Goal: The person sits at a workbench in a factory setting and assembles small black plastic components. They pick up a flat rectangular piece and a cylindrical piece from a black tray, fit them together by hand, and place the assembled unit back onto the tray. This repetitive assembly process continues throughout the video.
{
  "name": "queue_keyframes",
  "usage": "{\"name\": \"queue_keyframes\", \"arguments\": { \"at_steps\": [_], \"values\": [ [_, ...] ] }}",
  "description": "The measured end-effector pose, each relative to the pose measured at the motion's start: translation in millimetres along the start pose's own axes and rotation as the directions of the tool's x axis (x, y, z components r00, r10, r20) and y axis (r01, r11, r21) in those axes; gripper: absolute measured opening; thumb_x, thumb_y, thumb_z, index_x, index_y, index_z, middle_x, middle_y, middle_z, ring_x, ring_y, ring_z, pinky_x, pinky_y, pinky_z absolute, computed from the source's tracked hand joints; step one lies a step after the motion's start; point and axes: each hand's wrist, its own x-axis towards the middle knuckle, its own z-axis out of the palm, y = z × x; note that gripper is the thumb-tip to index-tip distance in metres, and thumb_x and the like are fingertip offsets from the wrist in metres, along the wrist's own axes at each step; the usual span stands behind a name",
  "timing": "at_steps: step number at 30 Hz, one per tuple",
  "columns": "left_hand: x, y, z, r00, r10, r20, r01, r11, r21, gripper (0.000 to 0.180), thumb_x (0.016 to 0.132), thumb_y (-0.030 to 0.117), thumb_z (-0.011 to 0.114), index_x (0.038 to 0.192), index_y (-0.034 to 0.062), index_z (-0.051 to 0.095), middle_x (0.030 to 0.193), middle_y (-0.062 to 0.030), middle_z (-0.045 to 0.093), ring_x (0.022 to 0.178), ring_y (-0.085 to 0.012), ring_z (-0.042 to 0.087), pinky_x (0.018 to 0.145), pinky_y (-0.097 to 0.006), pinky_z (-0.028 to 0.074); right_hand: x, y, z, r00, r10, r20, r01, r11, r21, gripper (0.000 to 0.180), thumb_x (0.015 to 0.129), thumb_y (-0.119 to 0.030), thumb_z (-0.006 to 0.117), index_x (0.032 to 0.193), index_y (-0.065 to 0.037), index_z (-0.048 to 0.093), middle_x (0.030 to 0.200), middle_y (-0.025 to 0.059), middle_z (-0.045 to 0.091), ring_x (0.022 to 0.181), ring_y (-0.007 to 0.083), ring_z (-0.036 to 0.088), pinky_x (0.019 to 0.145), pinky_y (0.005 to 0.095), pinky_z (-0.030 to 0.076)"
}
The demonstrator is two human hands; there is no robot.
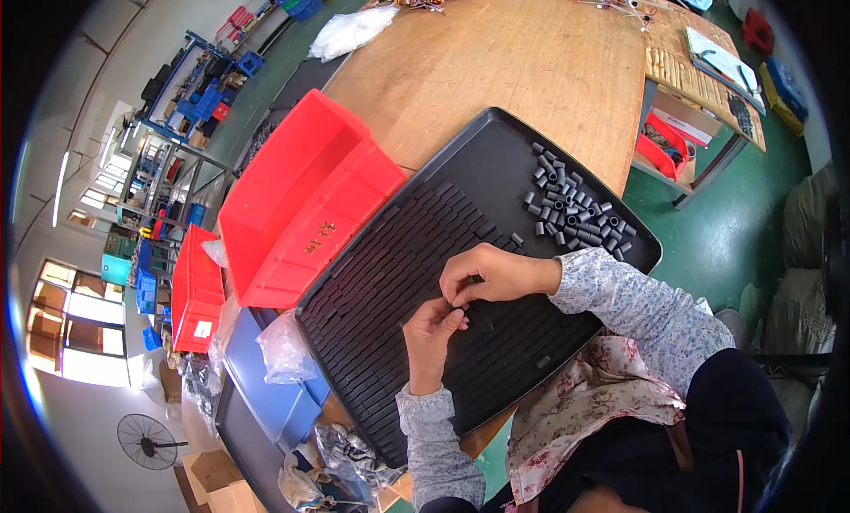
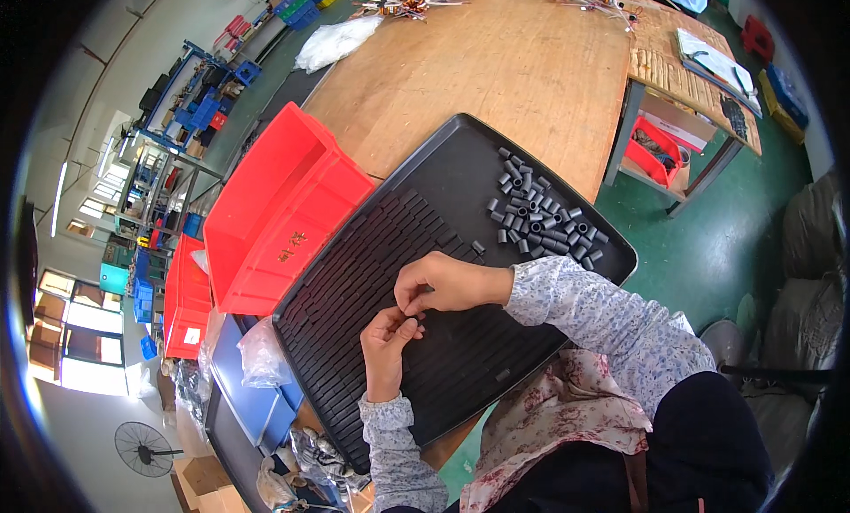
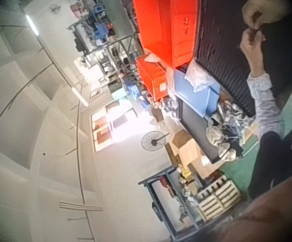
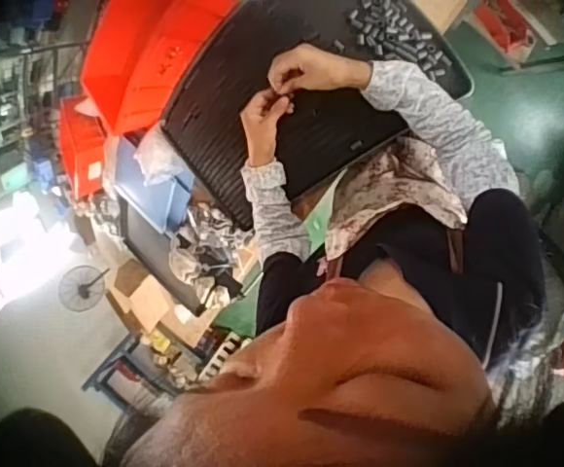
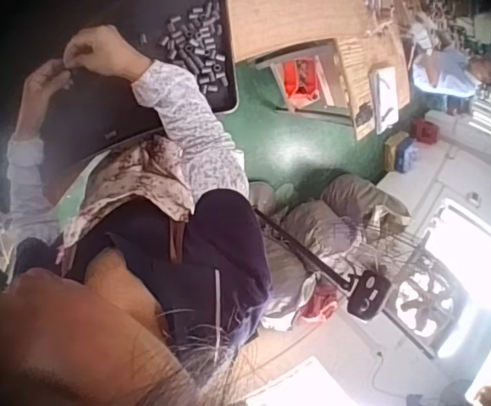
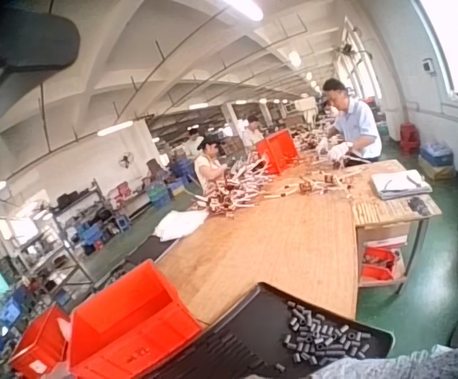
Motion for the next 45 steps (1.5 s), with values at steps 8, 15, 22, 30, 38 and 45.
{"name": "queue_keyframes", "arguments": {
  "at_steps": [8, 15, 22, 30, 38, 45],
  "values": [
    [1, 4, 8, 0.995, 0.083, -0.054, -0.082, 0.996, 0.021, 0.032, 0.087, 0.014, 0.073, 0.112, -0.0028, 0.065, 0.099, -0.0087, 0.067, 0.086, -0.0138, 0.062, 0.077, -0.025, 0.051, 12, 14, -14, 0.972, -0.185, -0.148, 0.191, 0.981, 0.028, 0.009, 0.075, 0.004, 0.071, 0.081, 0.001, 0.065, 0.092, 0.0110, 0.068, 0.087, 0.0195, 0.066, 0.077, 0.0310, 0.053],
    [-1, 2, 28, 0.877, 0.440, 0.195, -0.436, 0.554, 0.709, 0.035, 0.062, 0.013, 0.084, 0.095, 0.0097, 0.073, 0.104, -0.0023, 0.061, 0.104, -0.0268, 0.048, 0.093, -0.038, 0.040, 75, 65, -80, 0.605, 0.182, -0.775, -0.210, 0.976, 0.065, 0.005, 0.079, -0.003, 0.072, 0.083, -0.001, 0.072, 0.080, 0.0082, 0.072, 0.076, 0.0135, 0.067, 0.071, 0.0275, 0.054],
    [-3, 1, 22, 0.881, 0.442, 0.171, -0.429, 0.591, 0.684, 0.030, 0.065, 0.010, 0.082, 0.094, 0.0075, 0.071, 0.094, -0.0036, 0.066, 0.096, -0.0262, 0.053, 0.088, -0.037, 0.043, 103, 80, -78, 0.598, 0.220, -0.771, -0.656, 0.688, -0.312, 0.011, 0.080, -0.015, 0.069, 0.089, -0.010, 0.073, 0.092, 0.0158, 0.071, 0.087, 0.0308, 0.069, 0.080, 0.0402, 0.055],
    [-3, -1, 25, 0.918, 0.374, 0.132, -0.384, 0.759, 0.526, 0.019, 0.076, 0.000, 0.075, 0.093, 0.0026, 0.068, 0.087, -0.0073, 0.067, 0.074, -0.0168, 0.062, 0.066, -0.027, 0.051, 82, 96, -87, 0.864, 0.049, -0.502, -0.391, 0.693, -0.606, 0.022, 0.083, -0.018, 0.067, 0.104, -0.010, 0.067, 0.105, 0.0175, 0.064, 0.106, 0.0343, 0.061, 0.090, 0.0420, 0.049],
    [-2, 2, 18, 0.968, 0.251, 0.017, -0.246, 0.929, 0.278, 0.012, 0.085, -0.006, 0.064, 0.084, -0.0008, 0.054, 0.087, -0.0070, 0.063, 0.067, -0.0068, 0.058, 0.059, -0.022, 0.051, 5, 3, -93, 0.859, 0.461, -0.224, -0.488, 0.600, -0.634, 0.022, 0.078, -0.019, 0.073, 0.095, -0.007, 0.067, 0.090, 0.0094, 0.071, 0.089, 0.0301, 0.068, 0.076, 0.0400, 0.053],
    [6, -2, 10, 0.998, 0.064, -0.014, -0.064, 0.998, 0.003, 0.010, 0.091, -0.002, 0.061, 0.092, 0.0007, 0.052, 0.091, -0.0104, 0.065, 0.068, -0.0080, 0.058, 0.062, -0.023, 0.052, -30, 8, -89, 0.953, 0.303, -0.005, -0.224, 0.693, -0.685, 0.023, 0.066, -0.009, 0.078, 0.084, -0.007, 0.064, 0.081, 0.0082, 0.068, 0.081, 0.0307, 0.067, 0.069, 0.0414, 0.051]
  ]
}}
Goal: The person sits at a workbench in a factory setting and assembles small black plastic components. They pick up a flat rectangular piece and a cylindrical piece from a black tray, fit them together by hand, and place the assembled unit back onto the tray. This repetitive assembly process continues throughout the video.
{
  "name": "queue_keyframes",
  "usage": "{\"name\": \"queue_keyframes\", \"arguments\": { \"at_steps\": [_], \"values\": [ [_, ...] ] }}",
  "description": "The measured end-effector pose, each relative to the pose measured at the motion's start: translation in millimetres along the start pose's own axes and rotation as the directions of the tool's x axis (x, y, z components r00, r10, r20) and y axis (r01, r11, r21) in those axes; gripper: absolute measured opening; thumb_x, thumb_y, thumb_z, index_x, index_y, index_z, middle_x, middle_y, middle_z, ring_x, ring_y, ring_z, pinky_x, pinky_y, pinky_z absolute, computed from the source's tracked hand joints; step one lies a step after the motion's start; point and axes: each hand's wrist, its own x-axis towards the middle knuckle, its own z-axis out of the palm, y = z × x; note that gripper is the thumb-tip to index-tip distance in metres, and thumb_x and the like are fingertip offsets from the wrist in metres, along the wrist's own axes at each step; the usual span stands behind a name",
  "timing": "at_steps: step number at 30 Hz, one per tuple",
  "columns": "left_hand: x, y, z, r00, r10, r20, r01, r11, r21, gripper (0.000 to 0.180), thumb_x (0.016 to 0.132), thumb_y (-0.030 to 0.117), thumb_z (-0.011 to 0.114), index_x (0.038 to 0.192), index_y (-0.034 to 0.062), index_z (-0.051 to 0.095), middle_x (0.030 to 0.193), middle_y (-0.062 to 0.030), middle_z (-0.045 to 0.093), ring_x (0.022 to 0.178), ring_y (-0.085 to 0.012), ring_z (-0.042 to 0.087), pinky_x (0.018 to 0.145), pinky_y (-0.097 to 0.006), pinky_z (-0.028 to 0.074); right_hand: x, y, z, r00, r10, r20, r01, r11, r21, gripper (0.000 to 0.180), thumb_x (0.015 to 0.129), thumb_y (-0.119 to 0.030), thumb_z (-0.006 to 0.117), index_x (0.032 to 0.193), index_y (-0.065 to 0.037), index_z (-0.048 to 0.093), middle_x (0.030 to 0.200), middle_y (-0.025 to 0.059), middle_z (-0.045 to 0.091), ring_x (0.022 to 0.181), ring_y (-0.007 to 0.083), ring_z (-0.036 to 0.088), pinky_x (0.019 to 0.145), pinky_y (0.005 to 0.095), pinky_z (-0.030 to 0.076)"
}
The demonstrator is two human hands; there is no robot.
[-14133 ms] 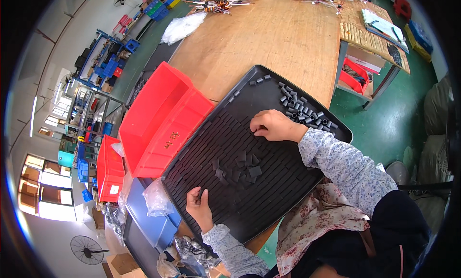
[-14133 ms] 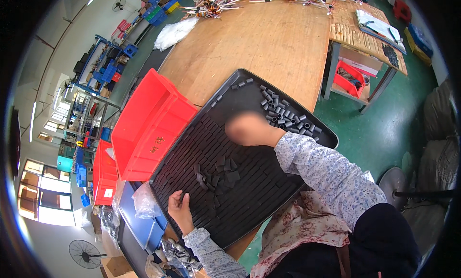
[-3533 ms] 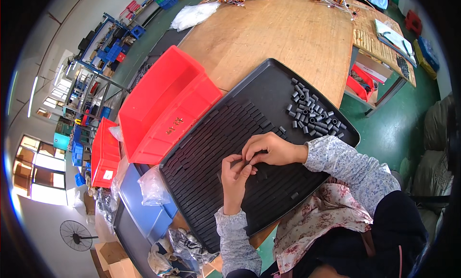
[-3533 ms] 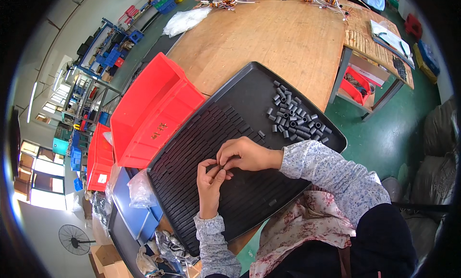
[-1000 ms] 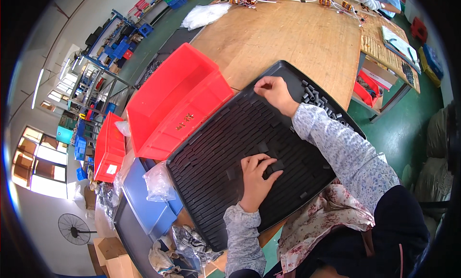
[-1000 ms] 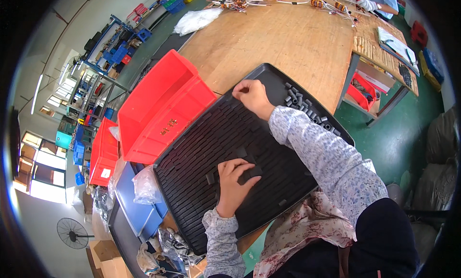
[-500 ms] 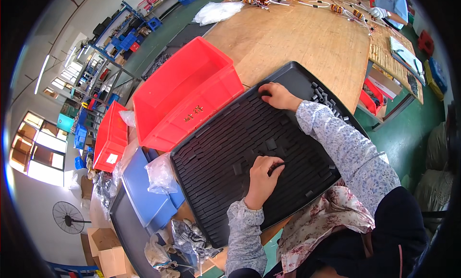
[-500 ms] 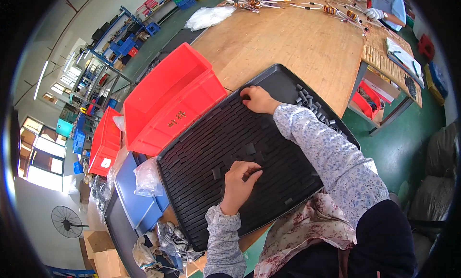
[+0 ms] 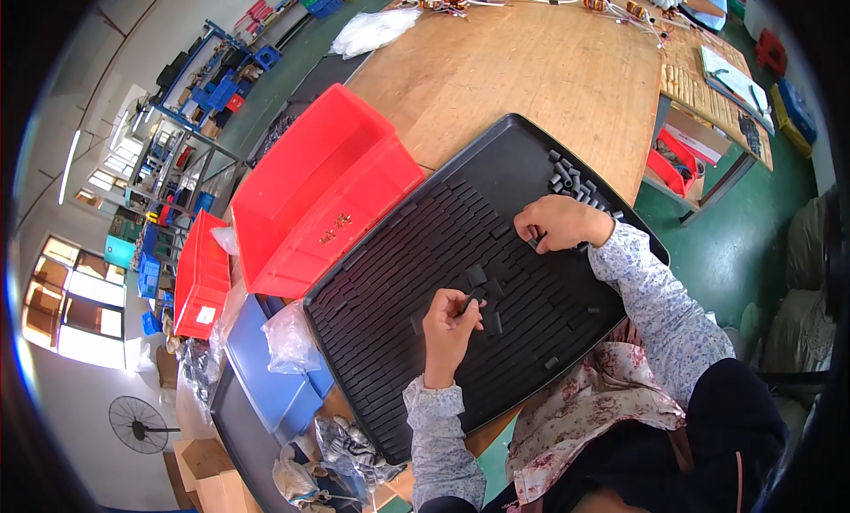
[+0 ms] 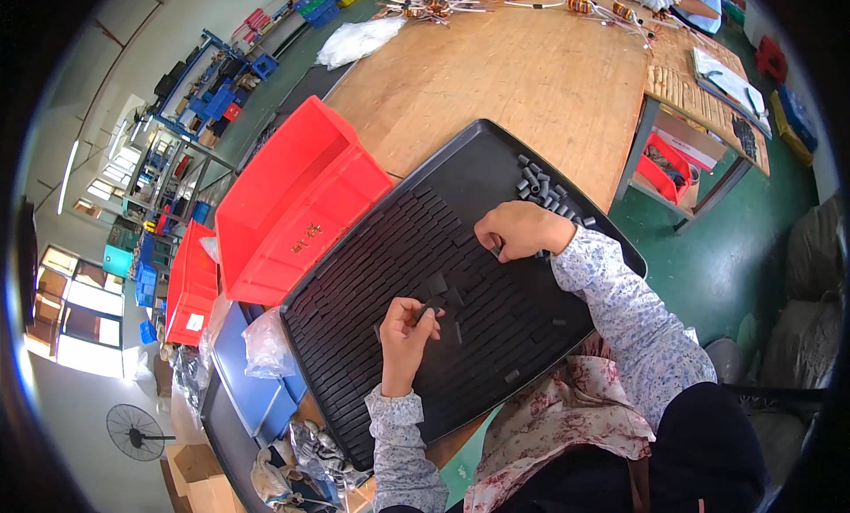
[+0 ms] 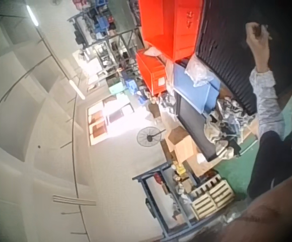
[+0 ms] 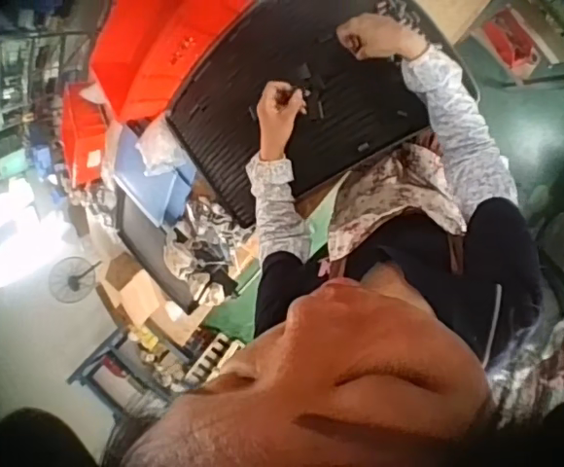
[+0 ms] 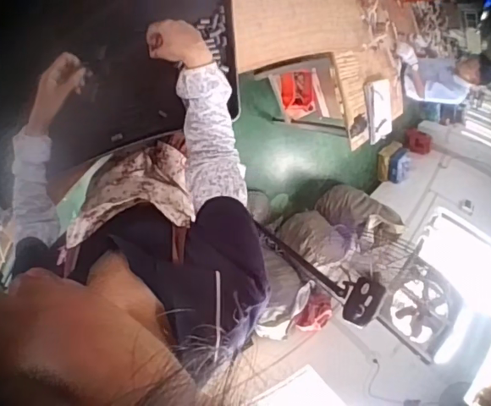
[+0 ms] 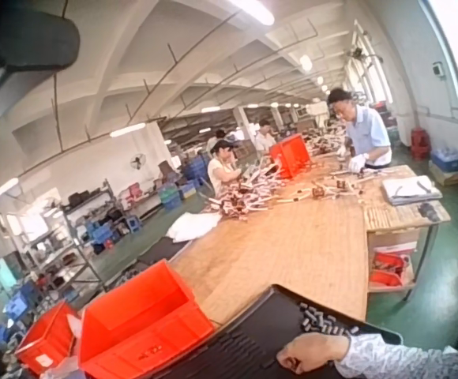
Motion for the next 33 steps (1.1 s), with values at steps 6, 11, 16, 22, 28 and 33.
{"name": "queue_keyframes", "arguments": {
  "at_steps": [6, 11, 16, 22, 28, 33],
  "values": [
    [-2, 1, -3, 1.000, -0.003, -0.031, 0.004, 0.999, 0.053, 0.005, 0.092, 0.005, 0.061, 0.095, 0.0005, 0.059, 0.088, -0.0065, 0.066, 0.067, -0.0070, 0.057, 0.061, -0.021, 0.048, -2, -10, 5, 0.958, 0.153, -0.244, -0.130, 0.986, 0.108, 0.021, 0.069, -0.005, 0.074, 0.079, -0.006, 0.056, 0.077, 0.0100, 0.063, 0.083, 0.0329, 0.064, 0.069, 0.0427, 0.049],
    [-4, 4, 0, 1.000, 0.007, -0.015, -0.004, 0.987, 0.162, 0.005, 0.091, 0.004, 0.060, 0.090, 0.0000, 0.062, 0.089, -0.0038, 0.066, 0.066, -0.0053, 0.053, 0.062, -0.020, 0.045, 8, -31, 32, 0.909, -0.166, -0.381, 0.219, 0.970, 0.102, 0.022, 0.072, 0.000, 0.072, 0.079, -0.005, 0.053, 0.079, 0.0100, 0.058, 0.080, 0.0324, 0.059, 0.071, 0.0415, 0.047],
    [-7, 4, -1, 0.998, -0.056, 0.026, 0.049, 0.974, 0.219, 0.006, 0.091, 0.004, 0.062, 0.088, -0.0002, 0.063, 0.092, -0.0046, 0.067, 0.067, -0.0052, 0.053, 0.062, -0.019, 0.044, 10, -32, 40, 0.871, -0.138, -0.471, 0.220, 0.968, 0.122, 0.018, 0.074, 0.000, 0.072, 0.079, -0.005, 0.056, 0.080, 0.0084, 0.061, 0.078, 0.0277, 0.063, 0.068, 0.0387, 0.050],
    [-4, -2, 11, 0.999, -0.034, -0.012, 0.034, 0.999, -0.005, 0.015, 0.086, 0.009, 0.073, 0.089, -0.0008, 0.063, 0.088, -0.0052, 0.066, 0.070, -0.0063, 0.057, 0.062, -0.021, 0.048, 11, -43, 49, 0.955, -0.036, -0.296, 0.263, 0.565, 0.782, 0.012, 0.085, -0.003, 0.073, 0.089, -0.002, 0.062, 0.093, 0.0031, 0.066, 0.081, 0.0086, 0.063, 0.073, 0.0248, 0.052],
    [-6, -4, 2, 0.996, -0.085, 0.039, 0.078, 0.984, 0.158, 0.020, 0.083, 0.013, 0.078, 0.087, -0.0002, 0.064, 0.077, -0.0034, 0.063, 0.065, -0.0076, 0.057, 0.059, -0.021, 0.048, 7, -60, 58, 0.991, -0.123, -0.049, 0.081, 0.273, 0.959, 0.008, 0.089, -0.002, 0.068, 0.092, -0.003, 0.061, 0.095, 0.0024, 0.066, 0.088, 0.0083, 0.062, 0.078, 0.0236, 0.051],
    [-7, -5, 2, 0.995, -0.089, 0.042, 0.081, 0.984, 0.158, 0.019, 0.083, 0.012, 0.078, 0.088, -0.0006, 0.064, 0.074, -0.0019, 0.061, 0.063, -0.0078, 0.057, 0.059, -0.021, 0.047, 9, -60, 67, 0.985, -0.156, -0.073, 0.125, 0.354, 0.927, 0.009, 0.088, 0.001, 0.067, 0.094, -0.002, 0.061, 0.094, 0.0024, 0.066, 0.088, 0.0078, 0.062, 0.078, 0.0241, 0.051]
  ]
}}
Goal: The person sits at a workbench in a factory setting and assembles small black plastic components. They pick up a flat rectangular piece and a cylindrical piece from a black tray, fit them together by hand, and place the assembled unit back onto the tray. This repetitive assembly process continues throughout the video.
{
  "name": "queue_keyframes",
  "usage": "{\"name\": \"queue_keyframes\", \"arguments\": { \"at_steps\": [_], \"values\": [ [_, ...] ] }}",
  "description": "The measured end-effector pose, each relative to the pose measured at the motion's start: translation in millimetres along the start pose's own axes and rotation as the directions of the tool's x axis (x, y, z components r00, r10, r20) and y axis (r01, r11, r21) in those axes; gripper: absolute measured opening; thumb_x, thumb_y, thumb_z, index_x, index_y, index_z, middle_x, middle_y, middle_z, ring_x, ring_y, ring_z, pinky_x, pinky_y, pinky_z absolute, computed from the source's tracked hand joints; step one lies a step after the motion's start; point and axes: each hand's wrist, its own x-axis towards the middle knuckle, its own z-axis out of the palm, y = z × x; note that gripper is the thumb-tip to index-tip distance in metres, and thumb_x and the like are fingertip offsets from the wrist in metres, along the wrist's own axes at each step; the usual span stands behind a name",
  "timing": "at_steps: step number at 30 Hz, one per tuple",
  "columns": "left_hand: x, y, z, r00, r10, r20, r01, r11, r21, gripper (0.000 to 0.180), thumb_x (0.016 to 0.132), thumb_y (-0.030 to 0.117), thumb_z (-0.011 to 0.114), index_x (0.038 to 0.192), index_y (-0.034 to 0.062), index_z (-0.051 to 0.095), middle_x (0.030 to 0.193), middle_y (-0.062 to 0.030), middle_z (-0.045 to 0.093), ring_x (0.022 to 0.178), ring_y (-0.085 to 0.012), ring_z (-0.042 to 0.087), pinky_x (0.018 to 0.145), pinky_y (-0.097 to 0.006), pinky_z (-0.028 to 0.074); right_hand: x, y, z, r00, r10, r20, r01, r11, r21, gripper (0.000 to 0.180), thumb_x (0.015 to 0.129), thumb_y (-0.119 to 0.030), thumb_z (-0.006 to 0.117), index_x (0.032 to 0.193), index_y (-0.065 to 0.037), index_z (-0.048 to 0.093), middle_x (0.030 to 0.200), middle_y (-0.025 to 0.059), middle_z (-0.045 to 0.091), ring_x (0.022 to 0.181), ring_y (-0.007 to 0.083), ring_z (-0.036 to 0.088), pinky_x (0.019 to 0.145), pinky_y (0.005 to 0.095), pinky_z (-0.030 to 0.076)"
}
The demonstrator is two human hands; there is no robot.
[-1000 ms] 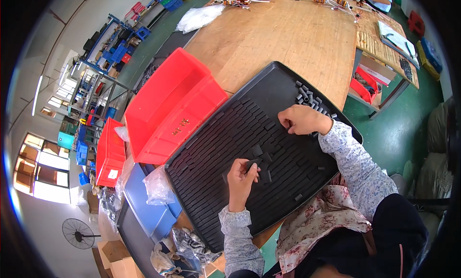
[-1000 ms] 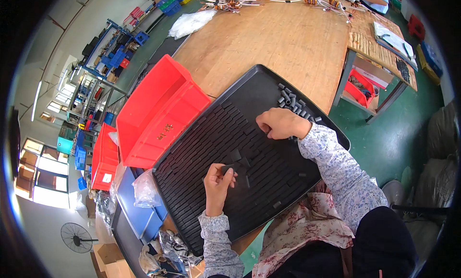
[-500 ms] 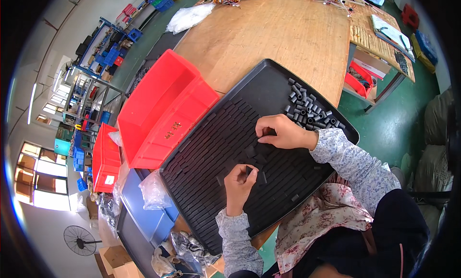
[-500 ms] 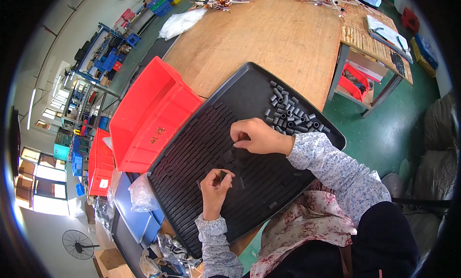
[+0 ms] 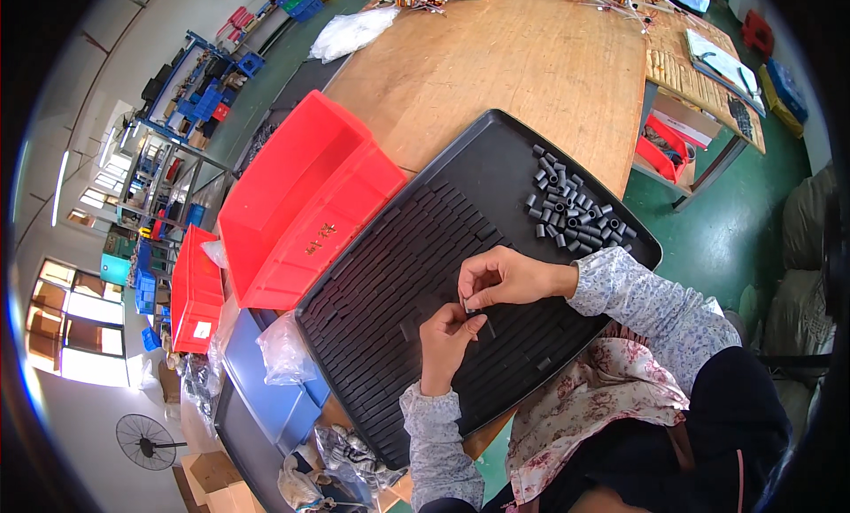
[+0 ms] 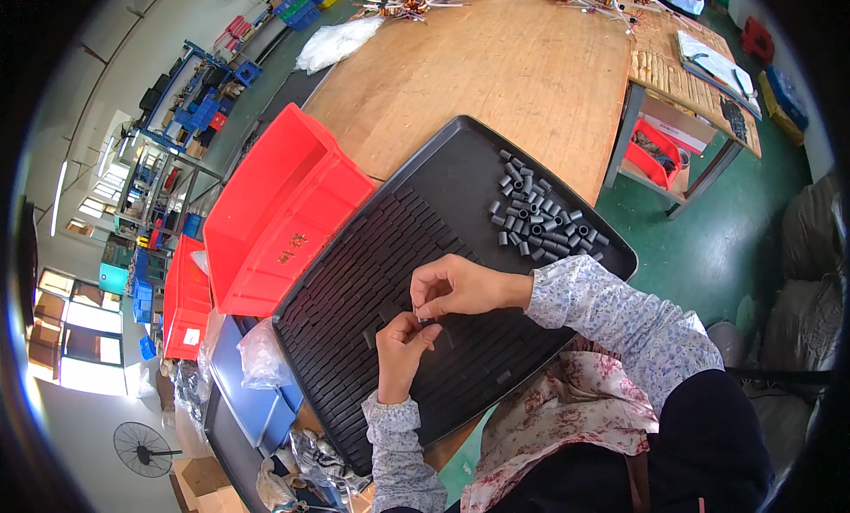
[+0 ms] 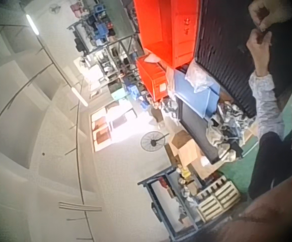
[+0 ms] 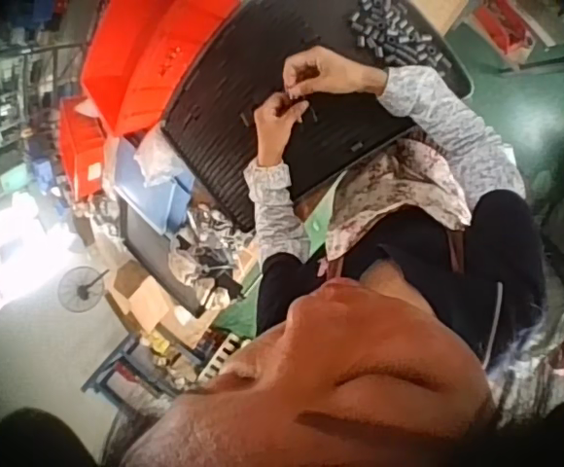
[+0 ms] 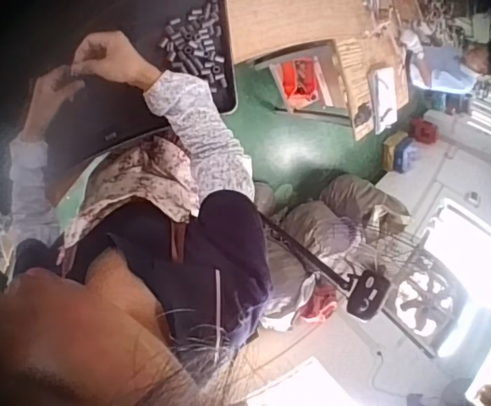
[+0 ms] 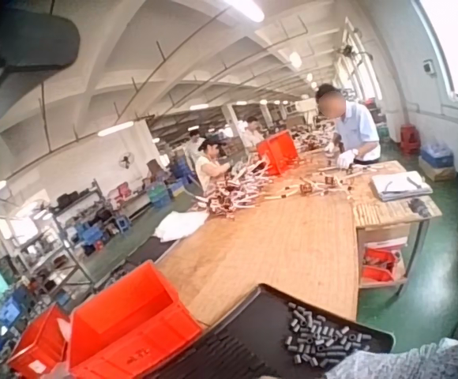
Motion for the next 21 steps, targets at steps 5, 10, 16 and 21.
{"name": "queue_keyframes", "arguments": {
  "at_steps": [5, 10, 16, 21],
  "values": [
    [-1, 1, -1, 1.000, 0.001, 0.011, -0.001, 0.999, -0.053, 0.019, 0.086, 0.014, 0.075, 0.092, -0.0016, 0.065, 0.080, -0.0051, 0.066, 0.064, -0.0083, 0.057, 0.059, -0.022, 0.048, -2, -11, -4, 0.999, -0.032, 0.015, 0.036, 0.955, -0.294, 0.010, 0.083, 0.003, 0.070, 0.090, 0.000, 0.063, 0.096, 0.0047, 0.067, 0.087, 0.0118, 0.063, 0.078, 0.0270, 0.051],
    [-1, 3, -2, 1.000, 0.008, 0.012, -0.007, 0.997, -0.082, 0.024, 0.088, 0.017, 0.073, 0.099, -0.0033, 0.066, 0.087, -0.0083, 0.069, 0.068, -0.0091, 0.058, 0.062, -0.022, 0.048, 0, -17, -3, 0.950, -0.295, 0.100, 0.296, 0.754, -0.586, 0.014, 0.076, 0.001, 0.073, 0.088, -0.003, 0.066, 0.099, 0.0065, 0.067, 0.095, 0.0237, 0.062, 0.081, 0.0349, 0.051],
    [0, 3, -2, 1.000, 0.008, -0.001, -0.008, 0.999, -0.052, 0.030, 0.089, 0.019, 0.073, 0.106, -0.0041, 0.066, 0.090, -0.0088, 0.069, 0.072, -0.0099, 0.060, 0.067, -0.023, 0.049, 0, -17, -4, 0.952, -0.294, 0.090, 0.289, 0.753, -0.591, 0.014, 0.074, 0.002, 0.073, 0.086, -0.002, 0.067, 0.097, 0.0081, 0.067, 0.095, 0.0263, 0.062, 0.080, 0.0364, 0.051],
    [2, 7, -1, 0.913, 0.388, -0.130, -0.335, 0.891, 0.306, 0.033, 0.084, 0.019, 0.077, 0.109, 0.0003, 0.067, 0.113, -0.0109, 0.065, 0.098, -0.0190, 0.061, 0.085, -0.032, 0.051, 8, -12, -18, 0.953, -0.282, -0.108, 0.198, 0.854, -0.482, 0.009, 0.077, 0.004, 0.071, 0.083, 0.000, 0.066, 0.098, 0.0112, 0.069, 0.092, 0.0212, 0.064, 0.084, 0.0323, 0.050]
  ]
}}
